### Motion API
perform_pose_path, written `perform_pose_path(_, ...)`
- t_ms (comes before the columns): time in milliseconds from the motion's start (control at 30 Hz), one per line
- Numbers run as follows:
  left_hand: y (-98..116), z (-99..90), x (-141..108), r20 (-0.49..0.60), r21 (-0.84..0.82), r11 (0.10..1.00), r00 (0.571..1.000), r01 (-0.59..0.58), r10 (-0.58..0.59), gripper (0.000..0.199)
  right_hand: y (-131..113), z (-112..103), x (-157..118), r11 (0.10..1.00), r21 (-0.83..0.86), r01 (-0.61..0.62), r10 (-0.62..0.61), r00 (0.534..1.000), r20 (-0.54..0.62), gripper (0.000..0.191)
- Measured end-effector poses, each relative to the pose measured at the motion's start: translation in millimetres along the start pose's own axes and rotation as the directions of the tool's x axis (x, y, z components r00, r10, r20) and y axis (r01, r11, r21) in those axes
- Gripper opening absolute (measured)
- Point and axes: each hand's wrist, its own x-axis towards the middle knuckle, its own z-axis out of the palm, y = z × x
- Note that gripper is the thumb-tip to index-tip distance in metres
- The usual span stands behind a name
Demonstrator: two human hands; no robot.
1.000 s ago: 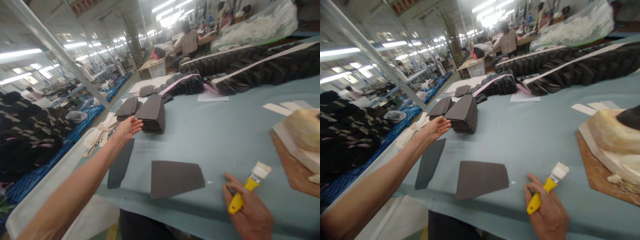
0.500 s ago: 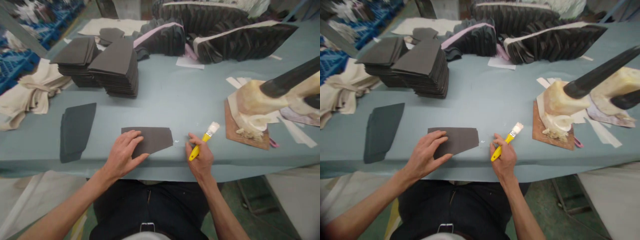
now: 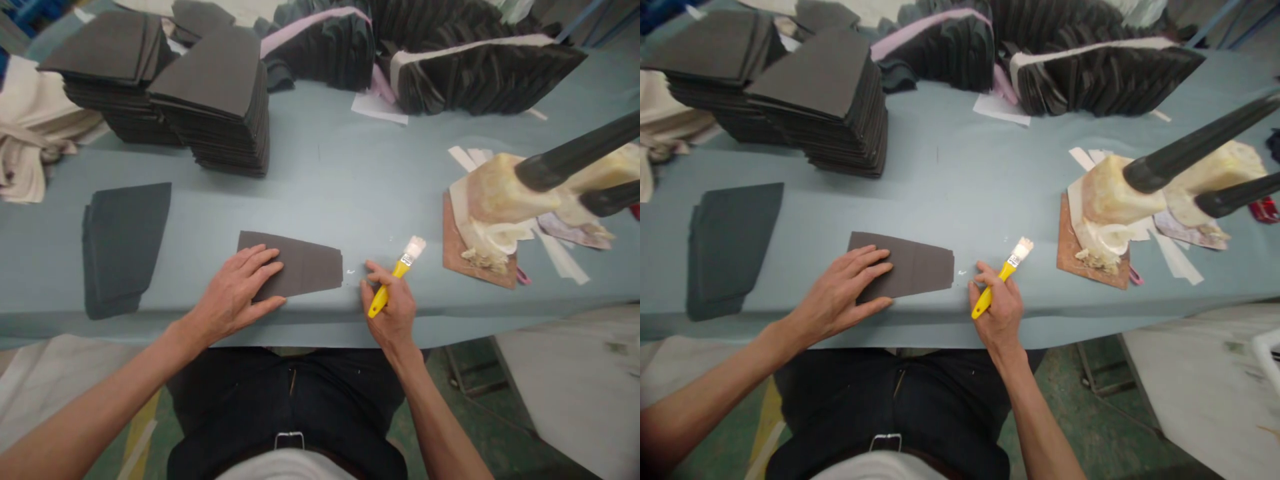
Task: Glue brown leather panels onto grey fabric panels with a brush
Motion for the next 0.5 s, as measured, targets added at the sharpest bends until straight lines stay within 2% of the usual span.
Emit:
perform_pose_path(300,4.8,6.1,-3.9,-0.030,-0.093,0.994,0.997,0.061,-0.064,0.053,-1.6,0.1,0.1,0.998,0.055,0.017,-0.020,0.998,0.055,0.012)
perform_pose_path(500,5.0,5.1,-4.1,-0.021,-0.036,0.998,0.999,0.043,-0.044,0.054,-8.0,4.4,8.6,0.992,0.093,0.082,-0.087,0.994,0.060,0.015)
